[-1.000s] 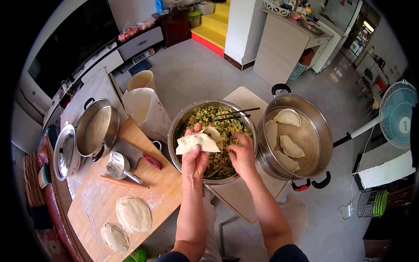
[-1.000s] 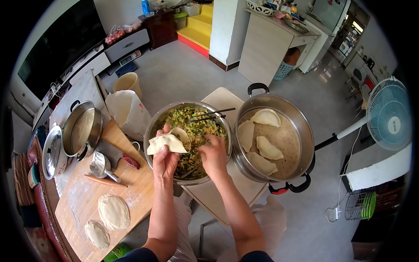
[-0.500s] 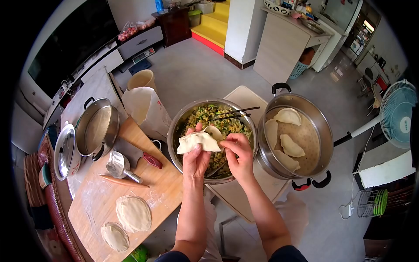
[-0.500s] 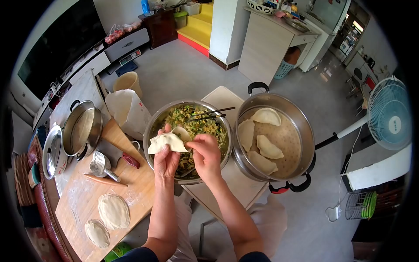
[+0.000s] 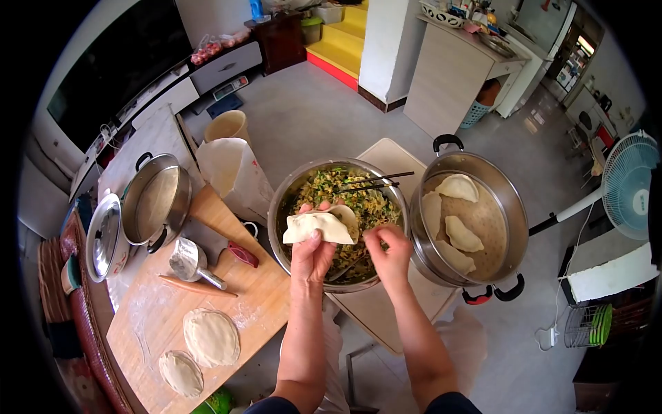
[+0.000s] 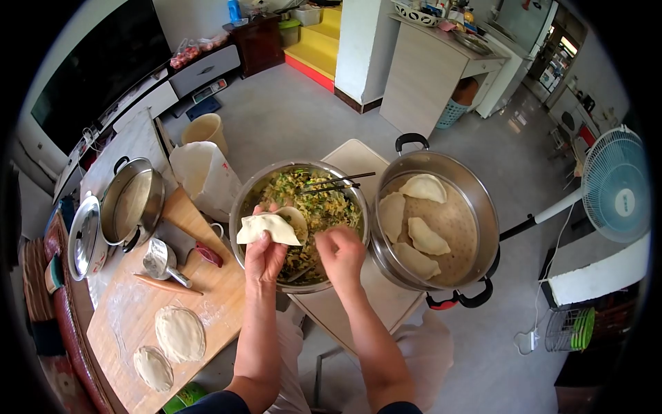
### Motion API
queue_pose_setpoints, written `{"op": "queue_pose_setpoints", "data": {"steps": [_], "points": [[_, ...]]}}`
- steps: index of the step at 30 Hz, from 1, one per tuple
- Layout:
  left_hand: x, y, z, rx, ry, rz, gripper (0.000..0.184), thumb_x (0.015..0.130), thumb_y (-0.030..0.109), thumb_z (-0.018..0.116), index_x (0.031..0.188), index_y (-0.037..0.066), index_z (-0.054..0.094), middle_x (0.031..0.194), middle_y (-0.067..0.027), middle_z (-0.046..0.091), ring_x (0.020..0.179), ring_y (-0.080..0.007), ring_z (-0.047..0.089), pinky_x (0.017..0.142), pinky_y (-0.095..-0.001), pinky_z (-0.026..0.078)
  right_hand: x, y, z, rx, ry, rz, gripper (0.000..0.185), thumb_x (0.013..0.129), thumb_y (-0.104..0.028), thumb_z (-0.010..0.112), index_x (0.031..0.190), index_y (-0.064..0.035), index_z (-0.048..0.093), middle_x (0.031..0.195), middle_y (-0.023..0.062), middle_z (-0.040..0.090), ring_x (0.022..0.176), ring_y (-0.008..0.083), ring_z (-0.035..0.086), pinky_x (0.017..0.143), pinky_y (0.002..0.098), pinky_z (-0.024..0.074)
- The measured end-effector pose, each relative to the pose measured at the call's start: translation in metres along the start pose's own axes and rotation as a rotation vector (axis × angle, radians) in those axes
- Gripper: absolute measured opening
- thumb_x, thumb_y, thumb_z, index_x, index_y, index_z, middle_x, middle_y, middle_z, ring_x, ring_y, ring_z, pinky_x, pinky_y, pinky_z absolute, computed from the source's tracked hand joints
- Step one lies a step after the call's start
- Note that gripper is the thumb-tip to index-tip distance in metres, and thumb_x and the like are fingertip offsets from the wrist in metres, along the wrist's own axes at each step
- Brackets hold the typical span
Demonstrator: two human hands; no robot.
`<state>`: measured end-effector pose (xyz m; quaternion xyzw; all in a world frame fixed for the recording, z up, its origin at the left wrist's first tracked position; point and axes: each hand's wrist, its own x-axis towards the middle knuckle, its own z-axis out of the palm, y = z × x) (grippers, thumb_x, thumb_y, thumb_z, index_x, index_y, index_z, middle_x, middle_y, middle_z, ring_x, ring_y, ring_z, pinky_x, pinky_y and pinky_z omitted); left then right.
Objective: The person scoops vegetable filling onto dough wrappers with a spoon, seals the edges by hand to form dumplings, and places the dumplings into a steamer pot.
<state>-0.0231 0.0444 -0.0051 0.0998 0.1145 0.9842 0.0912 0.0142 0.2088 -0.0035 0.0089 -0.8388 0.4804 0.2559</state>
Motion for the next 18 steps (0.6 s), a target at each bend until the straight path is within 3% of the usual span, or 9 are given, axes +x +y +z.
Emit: {"op": "queue_pose_setpoints", "data": {"steps": [1,2,4,6,7,11,18], "points": [[0.001,-0.002,0.006,0.028,-0.050,0.012,0.057,0.082,-0.003,0.071,0.132,0.015,0.050,0.129,-0.0130,0.058,0.138,-0.0376,0.040,0.112,-0.0513,0.040,0.006,-0.004,-0.002,0.081,0.063,0.000,0.011,0.084,-0.002,0.068,0.094,0.0030,0.067,0.095,0.0113,0.066,0.073,0.0181,0.064,0.070,0.0282,0.0511],[0.001,-0.003,0.005,0.039,-0.064,0.010,0.057,0.082,-0.003,0.072,0.132,0.015,0.050,0.129,-0.0133,0.058,0.138,-0.0374,0.039,0.112,-0.0512,0.039,0.009,-0.009,-0.006,0.268,0.044,0.051,0.014,0.085,-0.003,0.068,0.098,0.0028,0.067,0.100,0.0097,0.065,0.087,0.0171,0.064,0.076,0.0279,0.0507],[0.002,-0.004,0.004,0.060,-0.093,0.008,0.057,0.082,-0.002,0.072,0.132,0.015,0.050,0.128,-0.0138,0.059,0.139,-0.0369,0.039,0.112,-0.0509,0.039,0.021,-0.035,-0.010,0.357,0.069,-0.042,0.024,0.078,-0.006,0.075,0.100,-0.0009,0.068,0.107,0.0103,0.063,0.095,0.0238,0.062,0.082,0.0335,0.0495],[0.000,-0.006,0.006,0.057,-0.088,0.000,0.059,0.081,-0.001,0.074,0.132,0.016,0.049,0.128,-0.0126,0.058,0.131,-0.0335,0.046,0.109,-0.0476,0.042,0.030,-0.043,-0.011,0.258,-0.030,-0.187,0.033,0.074,-0.009,0.078,0.105,-0.0026,0.068,0.114,0.0120,0.061,0.105,0.0264,0.058,0.090,0.0369,0.0471],[0.000,-0.005,0.006,0.054,-0.096,-0.015,0.060,0.081,-0.001,0.074,0.132,0.016,0.049,0.128,-0.0120,0.057,0.129,-0.0323,0.048,0.108,-0.0467,0.043,0.032,-0.045,-0.008,0.224,-0.025,-0.228,0.036,0.072,-0.012,0.081,0.105,-0.0031,0.068,0.110,0.0106,0.062,0.104,0.0268,0.057,0.091,0.0390,0.0458],[-0.001,-0.005,0.009,0.057,-0.081,-0.010,0.062,0.080,-0.001,0.075,0.133,0.016,0.049,0.128,-0.0097,0.055,0.121,-0.0277,0.054,0.105,-0.0437,0.046,0.038,-0.050,-0.002,0.173,-0.069,-0.265,0.035,0.071,-0.015,0.084,0.101,-0.0017,0.069,0.100,0.0082,0.064,0.096,0.0257,0.060,0.084,0.0362,0.0482],[0.000,-0.006,0.005,0.041,-0.092,-0.001,0.062,0.080,-0.002,0.075,0.133,0.016,0.049,0.127,-0.0092,0.055,0.124,-0.0271,0.051,0.107,-0.0437,0.044,0.030,-0.048,0.009,0.184,0.020,-0.251,0.027,0.069,-0.009,0.084,0.091,0.0000,0.071,0.094,0.0074,0.062,0.087,0.0220,0.061,0.075,0.0321,0.0497]]}}
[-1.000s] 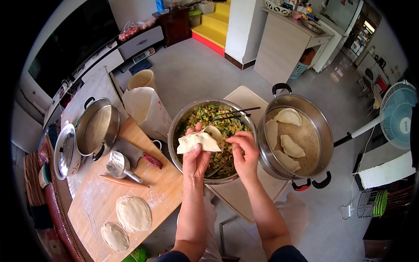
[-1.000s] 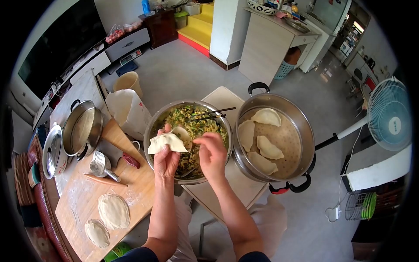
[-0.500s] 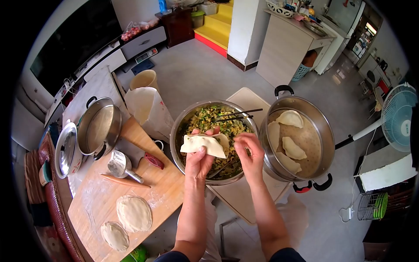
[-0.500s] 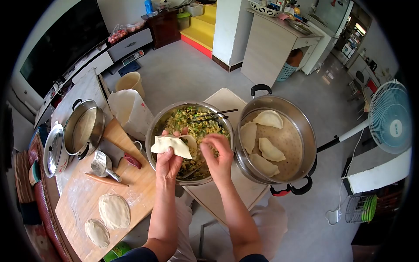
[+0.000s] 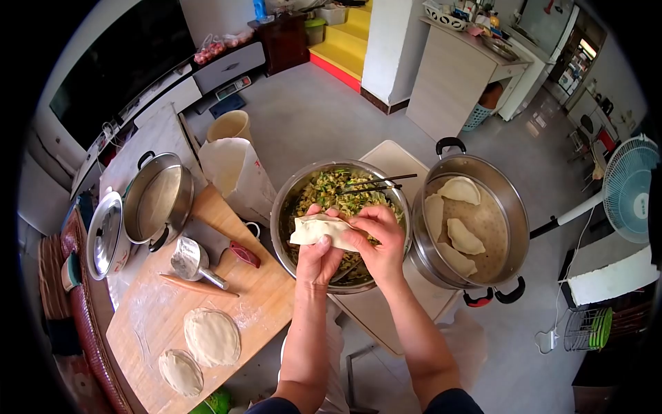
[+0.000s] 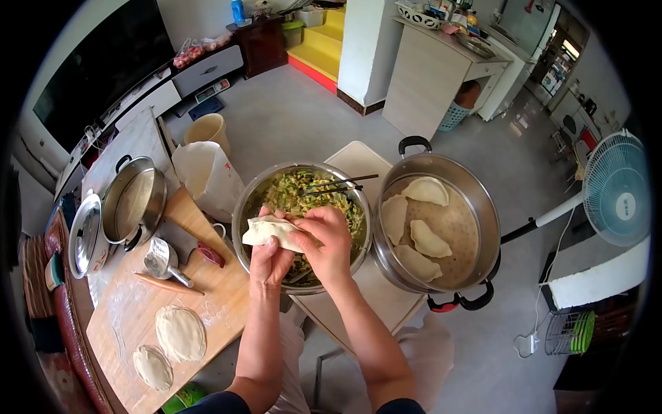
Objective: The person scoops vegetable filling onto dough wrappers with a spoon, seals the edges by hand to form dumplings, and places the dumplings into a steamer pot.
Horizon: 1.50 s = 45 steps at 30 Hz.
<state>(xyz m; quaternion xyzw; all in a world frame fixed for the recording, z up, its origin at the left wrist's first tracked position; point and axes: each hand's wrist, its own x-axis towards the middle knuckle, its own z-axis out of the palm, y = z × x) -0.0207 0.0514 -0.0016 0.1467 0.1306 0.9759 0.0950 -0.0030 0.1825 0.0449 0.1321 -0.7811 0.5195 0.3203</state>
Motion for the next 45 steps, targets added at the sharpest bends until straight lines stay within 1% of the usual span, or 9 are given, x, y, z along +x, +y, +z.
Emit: {"op": "queue_pose_setpoints", "data": {"steps": [5,8,11,19,25,34,38,41,45], "points": [[0.000,0.000,0.003,-0.019,0.019,0.002,0.061,0.079,-0.001,0.075,0.133,0.016,0.050,0.127,-0.0090,0.056,0.132,-0.0298,0.045,0.112,-0.0468,0.039,0.000,-0.001,0.004,-0.007,0.027,-0.014,0.024,0.070,-0.006,0.083,0.091,0.0007,0.071,0.093,0.0071,0.062,0.085,0.0207,0.061,0.073,0.0312,0.0503],[0.000,-0.001,0.006,-0.055,0.013,0.000,0.061,0.079,-0.001,0.075,0.132,0.016,0.050,0.126,-0.0084,0.057,0.138,-0.0321,0.038,0.114,-0.0489,0.036,0.004,-0.012,0.002,0.205,0.079,0.172,0.022,0.071,-0.004,0.081,0.089,0.0008,0.070,0.096,0.0080,0.062,0.089,0.0209,0.061,0.077,0.0323,0.0499],[0.001,-0.002,0.006,-0.081,-0.007,0.013,0.061,0.079,0.000,0.075,0.132,0.016,0.051,0.126,-0.0078,0.058,0.141,-0.0336,0.035,0.115,-0.0505,0.034,0.001,-0.007,-0.011,0.146,0.022,0.062,0.020,0.071,-0.005,0.081,0.087,0.0001,0.070,0.096,0.0077,0.058,0.091,0.0203,0.057,0.082,0.0336,0.0474],[0.000,-0.001,0.005,-0.023,-0.009,0.007,0.061,0.078,0.000,0.076,0.131,0.016,0.051,0.127,-0.0081,0.058,0.141,-0.0346,0.035,0.115,-0.0515,0.035,0.000,-0.016,-0.007,-0.046,0.014,-0.004,0.016,0.071,-0.005,0.081,0.080,-0.0009,0.068,0.096,0.0057,0.057,0.094,0.0205,0.054,0.082,0.0332,0.0461],[0.001,-0.004,0.008,-0.025,-0.009,0.010,0.063,0.078,-0.001,0.076,0.132,0.017,0.050,0.126,-0.0080,0.059,0.140,-0.0354,0.036,0.115,-0.0516,0.034,0.000,-0.017,-0.004,0.052,0.016,0.083,0.018,0.073,-0.003,0.079,0.083,-0.0017,0.065,0.101,0.0072,0.062,0.100,0.0227,0.058,0.089,0.0359,0.0460],[0.001,-0.004,0.012,-0.023,-0.025,0.000,0.064,0.078,-0.001,0.076,0.133,0.016,0.048,0.125,-0.0079,0.059,0.138,-0.0363,0.039,0.115,-0.0522,0.034,-0.005,-0.020,0.002,0.177,0.075,0.266,0.019,0.079,0.001,0.075,0.096,0.0006,0.067,0.104,0.0094,0.066,0.094,0.0172,0.063,0.084,0.0298,0.0502],[0.001,-0.003,0.012,-0.028,-0.005,-0.004,0.067,0.076,-0.001,0.078,0.132,0.014,0.045,0.124,-0.0065,0.059,0.139,-0.0327,0.039,0.117,-0.0495,0.034,-0.001,-0.022,0.002,0.148,0.074,0.203,0.021,0.078,0.000,0.076,0.099,0.0002,0.071,0.097,0.0072,0.065,0.092,0.0176,0.062,0.083,0.0295,0.0493],[0.001,-0.003,0.010,-0.010,-0.028,0.014,0.064,0.078,-0.001,0.075,0.133,0.016,0.048,0.125,-0.0088,0.059,0.138,-0.0366,0.038,0.115,-0.0511,0.035,-0.002,-0.022,0.002,0.102,0.064,0.163,0.018,0.078,0.000,0.076,0.096,-0.0004,0.072,0.093,0.0063,0.063,0.090,0.0185,0.061,0.080,0.0299,0.0484],[0.001,-0.004,0.012,-0.001,-0.017,0.010,0.063,0.077,-0.002,0.075,0.132,0.016,0.049,0.125,-0.0091,0.060,0.138,-0.0363,0.039,0.114,-0.0510,0.036,-0.005,-0.011,0.005,-0.002,0.074,0.065,0.017,0.078,-0.001,0.075,0.095,-0.0008,0.072,0.092,0.0065,0.063,0.088,0.0200,0.060,0.078,0.0309,0.0471]]}}
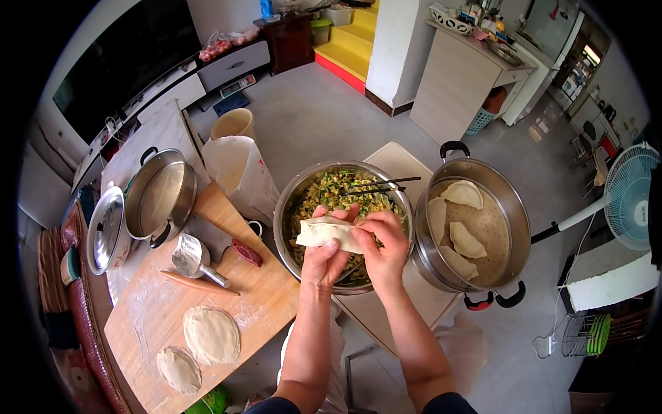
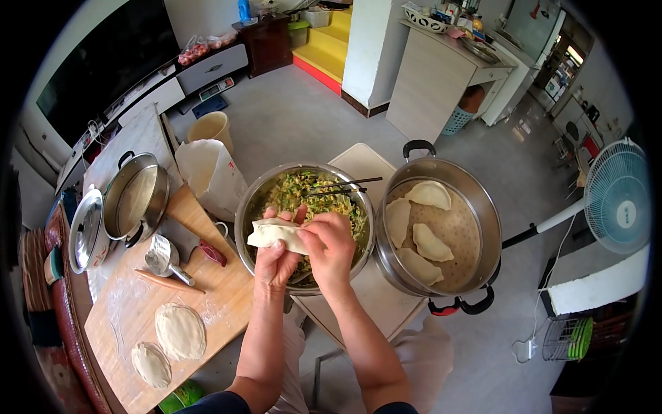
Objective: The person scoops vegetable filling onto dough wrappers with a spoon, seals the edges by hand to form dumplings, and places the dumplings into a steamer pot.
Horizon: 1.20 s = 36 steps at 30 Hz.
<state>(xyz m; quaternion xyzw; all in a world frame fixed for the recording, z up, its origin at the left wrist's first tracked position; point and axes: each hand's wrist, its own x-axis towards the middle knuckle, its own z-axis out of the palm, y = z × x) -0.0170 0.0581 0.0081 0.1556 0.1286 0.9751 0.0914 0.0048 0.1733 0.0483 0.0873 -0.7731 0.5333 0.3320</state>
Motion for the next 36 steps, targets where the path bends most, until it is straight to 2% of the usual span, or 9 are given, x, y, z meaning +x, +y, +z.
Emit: {"op": "queue_pose_setpoints", "data": {"steps": [4,7,11,20,23,24,28,29,36], "points": [[0.001,-0.001,-0.001,0.016,-0.005,-0.008,0.063,0.077,-0.002,0.075,0.131,0.016,0.049,0.127,-0.0096,0.059,0.137,-0.0359,0.040,0.114,-0.0512,0.036,0.001,0.000,-0.002,-0.034,-0.008,-0.038,0.016,0.079,-0.003,0.075,0.094,-0.0004,0.072,0.092,0.0065,0.063,0.089,0.0215,0.059,0.079,0.0321,0.0470],[0.000,0.000,-0.002,0.037,0.005,-0.025,0.063,0.077,-0.002,0.075,0.131,0.016,0.048,0.132,-0.0104,0.057,0.137,-0.0357,0.040,0.114,-0.0513,0.035,0.006,-0.017,-0.005,0.178,0.012,0.140,0.016,0.080,-0.004,0.075,0.095,-0.0001,0.072,0.092,0.0065,0.064,0.090,0.0217,0.059,0.080,0.0325,0.0471],[0.001,-0.004,-0.002,0.064,-0.018,-0.034,0.065,0.077,-0.002,0.075,0.132,0.017,0.047,0.140,-0.0130,0.052,0.138,-0.0355,0.040,0.115,-0.0516,0.035,0.005,0.001,-0.005,0.032,-0.052,-0.037,0.018,0.079,-0.002,0.075,0.097,-0.0011,0.072,0.091,0.0067,0.063,0.090,0.0215,0.059,0.078,0.0319,0.0475],[0.002,-0.003,0.001,0.116,0.010,-0.080,0.066,0.077,-0.002,0.075,0.133,0.015,0.045,0.145,-0.0153,0.047,0.138,-0.0347,0.040,0.115,-0.0494,0.034,0.009,-0.002,-0.004,0.091,-0.001,-0.003,0.011,0.075,0.001,0.074,0.084,-0.0005,0.067,0.085,0.0070,0.063,0.085,0.0250,0.057,0.072,0.0356,0.0477],[0.003,-0.007,0.000,0.113,-0.017,-0.064,0.066,0.077,-0.002,0.075,0.133,0.015,0.045,0.143,-0.0149,0.049,0.137,-0.0338,0.041,0.115,-0.0486,0.035,0.006,0.005,-0.009,-0.036,-0.114,-0.041,0.016,0.076,0.000,0.075,0.092,0.0006,0.069,0.089,0.0078,0.063,0.089,0.0227,0.060,0.078,0.0332,0.0486],[0.002,-0.007,-0.003,0.094,-0.002,-0.070,0.065,0.077,-0.002,0.075,0.132,0.015,0.045,0.141,-0.0138,0.050,0.137,-0.0340,0.041,0.115,-0.0489,0.035,0.008,0.007,-0.012,-0.059,-0.154,-0.101,0.017,0.082,0.001,0.072,0.099,0.0013,0.068,0.100,0.0082,0.063,0.093,0.0198,0.061,0.082,0.0310,0.0495],[0.001,-0.004,-0.010,0.018,0.020,-0.010,0.062,0.078,-0.002,0.075,0.131,0.016,0.048,0.135,-0.0087,0.055,0.137,-0.0347,0.040,0.115,-0.0509,0.034,0.008,0.010,-0.024,0.178,-0.027,0.110,0.010,0.091,0.004,0.061,0.101,0.0036,0.066,0.111,0.0059,0.058,0.089,0.0116,0.058,0.079,0.0249,0.0482],[0.002,-0.003,-0.008,-0.002,0.016,0.024,0.062,0.078,-0.002,0.075,0.130,0.016,0.048,0.133,-0.0073,0.056,0.138,-0.0349,0.040,0.115,-0.0516,0.034,0.006,0.008,-0.028,0.183,0.056,0.169,0.006,0.084,0.000,0.069,0.091,0.0004,0.069,0.093,0.0076,0.063,0.091,0.0198,0.061,0.077,0.0305,0.0487],[0.002,-0.002,-0.008,-0.029,0.001,0.051,0.063,0.078,0.001,0.078,0.132,0.017,0.049,0.127,-0.0036,0.057,0.140,-0.0352,0.035,0.115,-0.0540,0.034,-0.001,-0.006,-0.022,-0.088,-0.049,-0.001,0.017,0.075,-0.008,0.080,0.087,-0.0021,0.071,0.086,0.0064,0.060,0.082,0.0222,0.059,0.072,0.0329,0.0469]]}}
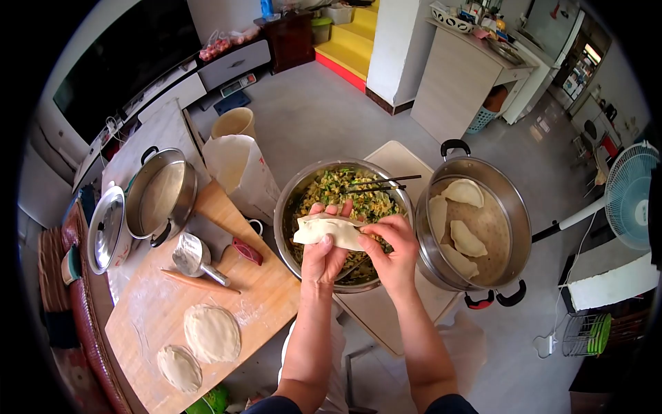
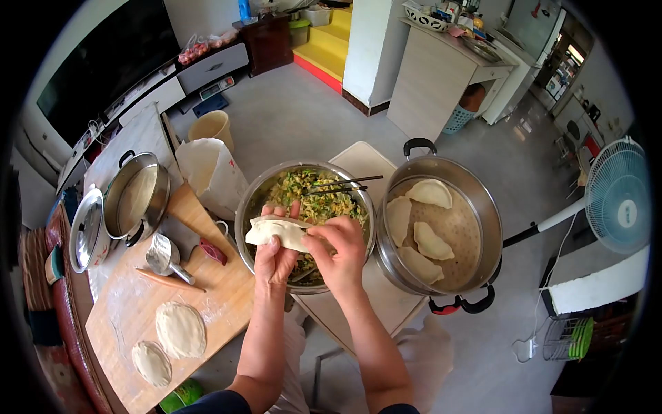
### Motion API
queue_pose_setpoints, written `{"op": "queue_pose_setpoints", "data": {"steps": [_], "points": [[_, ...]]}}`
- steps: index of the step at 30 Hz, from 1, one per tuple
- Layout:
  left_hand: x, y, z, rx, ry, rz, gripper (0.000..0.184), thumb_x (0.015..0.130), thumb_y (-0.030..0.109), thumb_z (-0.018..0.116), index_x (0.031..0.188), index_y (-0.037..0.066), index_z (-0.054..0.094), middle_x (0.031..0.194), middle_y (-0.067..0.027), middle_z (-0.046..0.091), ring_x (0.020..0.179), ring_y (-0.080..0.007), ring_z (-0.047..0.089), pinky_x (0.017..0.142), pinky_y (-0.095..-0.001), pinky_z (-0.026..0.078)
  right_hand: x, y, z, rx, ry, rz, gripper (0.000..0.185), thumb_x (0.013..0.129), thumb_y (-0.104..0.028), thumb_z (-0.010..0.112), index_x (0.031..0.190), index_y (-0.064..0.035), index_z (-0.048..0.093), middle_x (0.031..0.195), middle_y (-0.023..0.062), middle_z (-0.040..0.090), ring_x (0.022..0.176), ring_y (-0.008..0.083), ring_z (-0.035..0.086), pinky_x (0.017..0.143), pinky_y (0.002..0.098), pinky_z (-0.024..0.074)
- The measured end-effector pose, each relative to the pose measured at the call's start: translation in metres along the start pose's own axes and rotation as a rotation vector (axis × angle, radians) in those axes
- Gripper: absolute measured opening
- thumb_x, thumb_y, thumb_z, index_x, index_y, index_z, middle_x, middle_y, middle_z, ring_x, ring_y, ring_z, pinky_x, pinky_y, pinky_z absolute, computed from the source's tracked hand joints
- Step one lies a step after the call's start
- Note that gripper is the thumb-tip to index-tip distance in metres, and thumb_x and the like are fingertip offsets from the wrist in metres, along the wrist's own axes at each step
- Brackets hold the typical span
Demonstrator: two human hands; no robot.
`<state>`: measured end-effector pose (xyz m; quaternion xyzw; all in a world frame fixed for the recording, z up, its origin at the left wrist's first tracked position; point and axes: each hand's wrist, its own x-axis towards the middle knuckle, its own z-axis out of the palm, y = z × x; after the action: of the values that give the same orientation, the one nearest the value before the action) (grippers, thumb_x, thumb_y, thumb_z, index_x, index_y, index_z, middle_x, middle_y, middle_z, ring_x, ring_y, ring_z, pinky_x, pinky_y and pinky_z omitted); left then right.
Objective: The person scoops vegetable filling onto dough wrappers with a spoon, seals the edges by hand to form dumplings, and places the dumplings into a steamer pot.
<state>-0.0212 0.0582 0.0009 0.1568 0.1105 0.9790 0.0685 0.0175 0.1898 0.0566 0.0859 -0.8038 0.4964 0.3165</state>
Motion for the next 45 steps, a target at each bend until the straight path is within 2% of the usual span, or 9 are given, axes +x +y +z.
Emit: {"op": "queue_pose_setpoints", "data": {"steps": [11,14,17,26,29,36,39,42,45], "points": [[0.000,-0.003,0.001,0.008,0.005,0.001,0.067,0.077,0.000,0.078,0.134,0.017,0.049,0.128,-0.0043,0.057,0.140,-0.0365,0.035,0.114,-0.0518,0.036,0.000,-0.009,0.011,0.154,0.013,0.156,0.014,0.076,-0.004,0.078,0.086,-0.0015,0.069,0.088,0.0058,0.061,0.086,0.0210,0.060,0.078,0.0323,0.0480],[0.000,-0.003,0.002,0.001,0.000,0.000,0.067,0.077,0.000,0.078,0.134,0.017,0.049,0.129,-0.0044,0.058,0.140,-0.0366,0.036,0.115,-0.0519,0.035,0.001,-0.008,0.015,0.002,0.131,0.010,0.013,0.076,-0.003,0.077,0.085,-0.0021,0.068,0.092,0.0066,0.064,0.090,0.0223,0.060,0.083,0.0329,0.0476],[0.001,-0.004,0.001,-0.004,-0.014,0.000,0.066,0.077,0.000,0.078,0.134,0.017,0.049,0.130,-0.0044,0.058,0.139,-0.0367,0.036,0.115,-0.0522,0.035,0.004,-0.009,0.015,0.018,0.101,0.010,0.013,0.075,-0.001,0.077,0.085,-0.0023,0.068,0.095,0.0074,0.067,0.095,0.0231,0.060,0.087,0.0342,0.0466],[0.000,-0.003,0.001,-0.008,0.004,-0.003,0.065,0.079,-0.001,0.076,0.135,0.017,0.048,0.131,-0.0042,0.058,0.140,-0.0367,0.036,0.115,-0.0535,0.033,-0.004,-0.004,0.028,0.189,0.205,0.133,0.017,0.076,0.003,0.075,0.091,-0.0020,0.068,0.091,0.0071,0.069,0.087,0.0206,0.063,0.077,0.0317,0.0507],[0.000,-0.003,0.000,-0.017,0.005,-0.002,0.065,0.079,-0.001,0.076,0.135,0.017,0.048,0.131,-0.0044,0.058,0.140,-0.0371,0.036,0.115,-0.0532,0.034,-0.007,-0.004,0.028,0.210,0.185,0.155,0.027,0.077,0.007,0.074,0.103,0.0005,0.068,0.092,0.0068,0.068,0.089,0.0155,0.064,0.082,0.0287,0.0502],[0.000,-0.001,0.002,-0.015,0.007,-0.004,0.065,0.079,-0.002,0.076,0.134,0.016,0.048,0.131,-0.0051,0.058,0.140,-0.0375,0.037,0.114,-0.0532,0.036,0.000,-0.004,0.028,0.256,0.166,0.116,0.030,0.078,0.008,0.073,0.106,0.0008,0.069,0.095,0.0075,0.069,0.087,0.0146,0.065,0.082,0.0277,0.0505],[0.000,-0.001,0.006,-0.002,0.036,-0.032,0.064,0.076,-0.002,0.078,0.130,0.016,0.048,0.129,-0.0039,0.057,0.138,-0.0328,0.039,0.117,-0.0482,0.033,0.002,-0.007,0.030,0.237,0.164,0.091,0.030,0.078,0.008,0.073,0.106,0.0011,0.069,0.094,0.0078,0.069,0.086,0.0144,0.065,0.082,0.0274,0.0505],[0.002,-0.003,0.001,0.011,-0.007,-0.004,0.064,0.079,-0.002,0.076,0.133,0.015,0.047,0.131,-0.0057,0.058,0.139,-0.0376,0.038,0.116,-0.0520,0.033,0.001,-0.003,0.032,0.239,0.171,0.120,0.029,0.078,0.008,0.073,0.106,0.0017,0.069,0.094,0.0077,0.069,0.085,0.0141,0.065,0.081,0.0275,0.0505],[0.002,-0.003,0.000,0.003,-0.002,-0.011,0.063,0.079,-0.002,0.076,0.133,0.015,0.047,0.131,-0.0059,0.058,0.139,-0.0373,0.038,0.116,-0.0512,0.032,0.001,-0.001,0.031,0.245,0.161,0.137,0.027,0.080,0.008,0.072,0.106,0.0027,0.069,0.093,0.0076,0.070,0.084,0.0136,0.066,0.079,0.0270,0.0512]]}}
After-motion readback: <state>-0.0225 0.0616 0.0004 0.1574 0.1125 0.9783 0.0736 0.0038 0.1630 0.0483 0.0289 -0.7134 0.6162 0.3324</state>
